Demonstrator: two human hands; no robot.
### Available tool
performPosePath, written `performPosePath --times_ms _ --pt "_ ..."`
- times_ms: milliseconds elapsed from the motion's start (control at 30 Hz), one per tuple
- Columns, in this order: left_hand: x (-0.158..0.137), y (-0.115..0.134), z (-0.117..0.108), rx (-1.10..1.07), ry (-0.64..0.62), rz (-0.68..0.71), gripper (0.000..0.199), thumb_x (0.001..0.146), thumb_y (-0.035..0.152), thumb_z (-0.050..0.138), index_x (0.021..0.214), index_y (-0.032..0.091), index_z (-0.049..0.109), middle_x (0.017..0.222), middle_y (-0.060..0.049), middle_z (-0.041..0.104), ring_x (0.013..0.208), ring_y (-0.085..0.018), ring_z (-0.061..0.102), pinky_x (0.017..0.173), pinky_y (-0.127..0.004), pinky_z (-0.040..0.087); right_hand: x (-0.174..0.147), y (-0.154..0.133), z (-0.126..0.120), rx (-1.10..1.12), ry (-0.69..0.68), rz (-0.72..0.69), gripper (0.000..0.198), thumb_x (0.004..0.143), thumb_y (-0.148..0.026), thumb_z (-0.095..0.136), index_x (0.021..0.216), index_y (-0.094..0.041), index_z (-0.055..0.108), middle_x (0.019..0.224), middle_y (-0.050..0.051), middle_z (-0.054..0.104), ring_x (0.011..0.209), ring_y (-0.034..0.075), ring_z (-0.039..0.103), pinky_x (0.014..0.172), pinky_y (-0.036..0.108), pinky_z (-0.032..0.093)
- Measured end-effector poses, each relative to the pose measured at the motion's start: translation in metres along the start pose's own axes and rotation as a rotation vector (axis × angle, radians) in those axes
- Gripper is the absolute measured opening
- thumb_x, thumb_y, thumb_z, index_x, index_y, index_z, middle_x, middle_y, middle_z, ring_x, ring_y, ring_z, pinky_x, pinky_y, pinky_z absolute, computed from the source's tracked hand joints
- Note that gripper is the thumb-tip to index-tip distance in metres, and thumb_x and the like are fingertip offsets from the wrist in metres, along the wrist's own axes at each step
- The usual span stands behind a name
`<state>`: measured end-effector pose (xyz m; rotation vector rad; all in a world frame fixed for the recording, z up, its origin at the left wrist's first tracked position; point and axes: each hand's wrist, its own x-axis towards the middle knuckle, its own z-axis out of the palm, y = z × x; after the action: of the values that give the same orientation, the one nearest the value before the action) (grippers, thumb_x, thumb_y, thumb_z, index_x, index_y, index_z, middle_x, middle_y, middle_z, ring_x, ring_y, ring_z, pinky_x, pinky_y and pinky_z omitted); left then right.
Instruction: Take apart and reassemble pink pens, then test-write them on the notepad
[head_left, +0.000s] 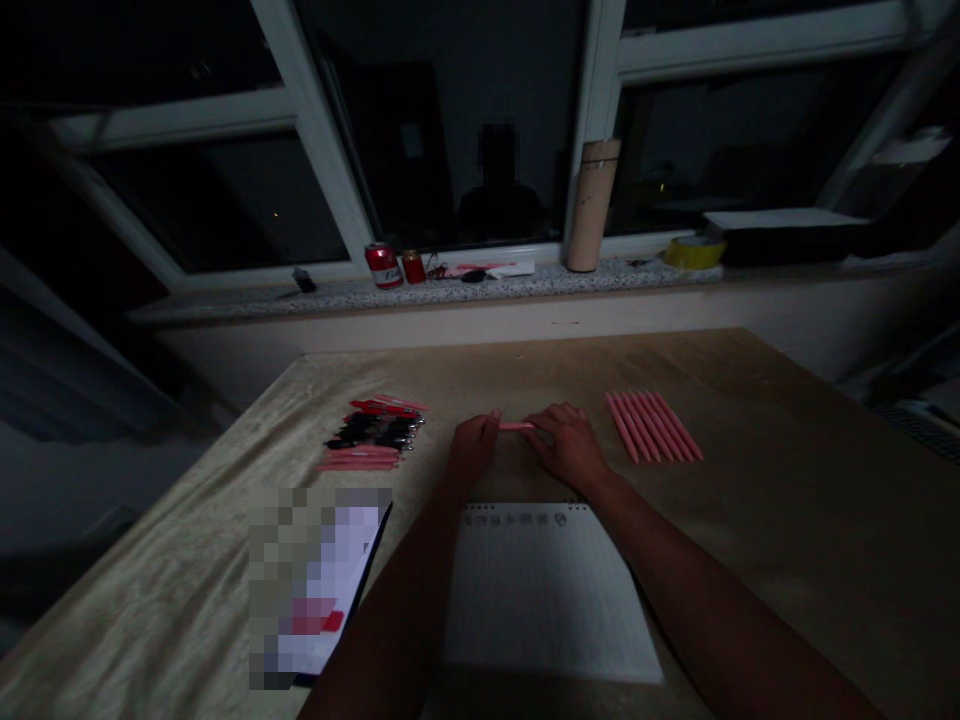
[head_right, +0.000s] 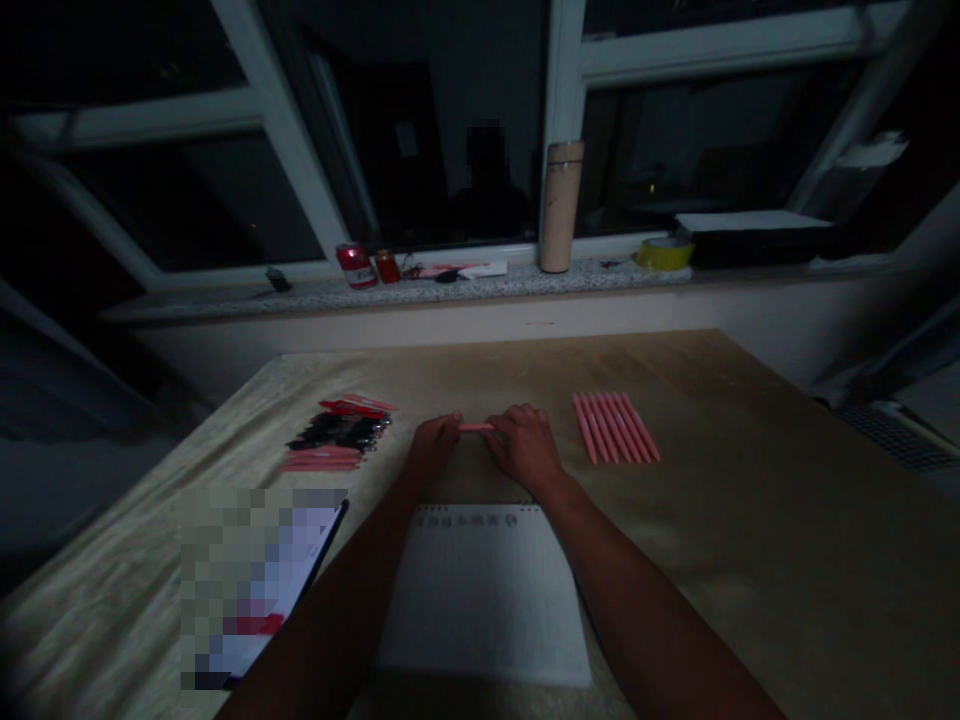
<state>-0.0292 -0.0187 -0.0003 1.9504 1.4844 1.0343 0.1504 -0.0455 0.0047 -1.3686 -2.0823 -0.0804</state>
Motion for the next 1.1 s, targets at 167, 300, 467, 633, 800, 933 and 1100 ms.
performPosePath --times_ms 167,300,467,633,800,933,1100 --pt "-0.0012 0.0009 -0.0026 -0.108 -0.008 0.013 0.030 0.087 0.036 0.040 0.065 0.017 0.048 0.060 0.004 0.047 0.060 -0.011 0.046 0.059 -0.023 0.033 -0.0003 0.0000 -0.0006 -0.022 -0.011 0.006 0.026 0.090 -0.038 0.049 0.098 -0.024 0.069 0.086 0.007 0.063 0.089 0.022 0.051 0.077 0.034 0.030" --pt "-0.0021 0.0011 -0.0035 -0.114 -0.020 -0.011 0.027 0.086 0.033 0.040 0.066 0.017 0.049 0.061 0.004 0.049 0.062 -0.011 0.047 0.059 -0.023 0.034 -0.0003 -0.0011 -0.0023 -0.012 -0.012 0.008 0.026 0.091 -0.039 0.048 0.098 -0.024 0.069 0.086 0.007 0.063 0.089 0.021 0.051 0.078 0.033 0.030" --pt "-0.0013 0.0008 -0.0019 -0.023 -0.020 -0.012 0.037 0.089 0.039 0.033 0.063 0.017 0.049 0.059 0.002 0.048 0.060 -0.012 0.047 0.060 -0.025 0.033 0.0000 -0.0018 -0.0014 -0.005 -0.006 0.009 0.026 0.091 -0.040 0.049 0.098 -0.025 0.069 0.085 0.006 0.063 0.089 0.021 0.052 0.079 0.033 0.030" --pt "-0.0016 0.0017 -0.0020 -0.011 0.013 -0.010 0.037 0.089 0.039 0.035 0.061 0.018 0.047 0.057 0.003 0.046 0.059 -0.011 0.045 0.060 -0.025 0.033 0.0000 0.0002 -0.0002 -0.005 0.001 0.014 0.026 0.090 -0.040 0.049 0.098 -0.025 0.069 0.086 0.006 0.063 0.089 0.021 0.052 0.078 0.033 0.030" --pt "-0.0027 0.0007 -0.0031 -0.110 -0.013 -0.008 0.025 0.086 0.032 0.039 0.068 0.018 0.050 0.062 0.004 0.048 0.061 -0.011 0.047 0.060 -0.024 0.033 0.0000 -0.0005 -0.0020 -0.014 -0.016 0.015 0.025 0.090 -0.039 0.049 0.098 -0.025 0.069 0.086 0.007 0.063 0.089 0.021 0.051 0.079 0.033 0.030" --pt "-0.0011 -0.0020 -0.0022 -0.056 -0.001 -0.002 0.028 0.087 0.032 0.036 0.065 0.018 0.047 0.060 0.004 0.047 0.061 -0.011 0.046 0.060 -0.024 0.033 -0.0001 -0.0017 -0.0023 -0.003 -0.018 0.010 0.023 0.089 -0.037 0.051 0.099 -0.025 0.069 0.086 0.006 0.063 0.088 0.021 0.051 0.078 0.033 0.030" --pt "-0.0012 -0.0012 -0.0021 -0.056 -0.006 -0.019 0.032 0.088 0.037 0.034 0.066 0.018 0.048 0.060 0.003 0.048 0.061 -0.012 0.047 0.059 -0.024 0.033 0.0001 -0.0014 -0.0019 0.004 -0.018 0.016 0.023 0.089 -0.036 0.051 0.099 -0.024 0.069 0.087 0.006 0.063 0.089 0.021 0.051 0.078 0.033 0.030"
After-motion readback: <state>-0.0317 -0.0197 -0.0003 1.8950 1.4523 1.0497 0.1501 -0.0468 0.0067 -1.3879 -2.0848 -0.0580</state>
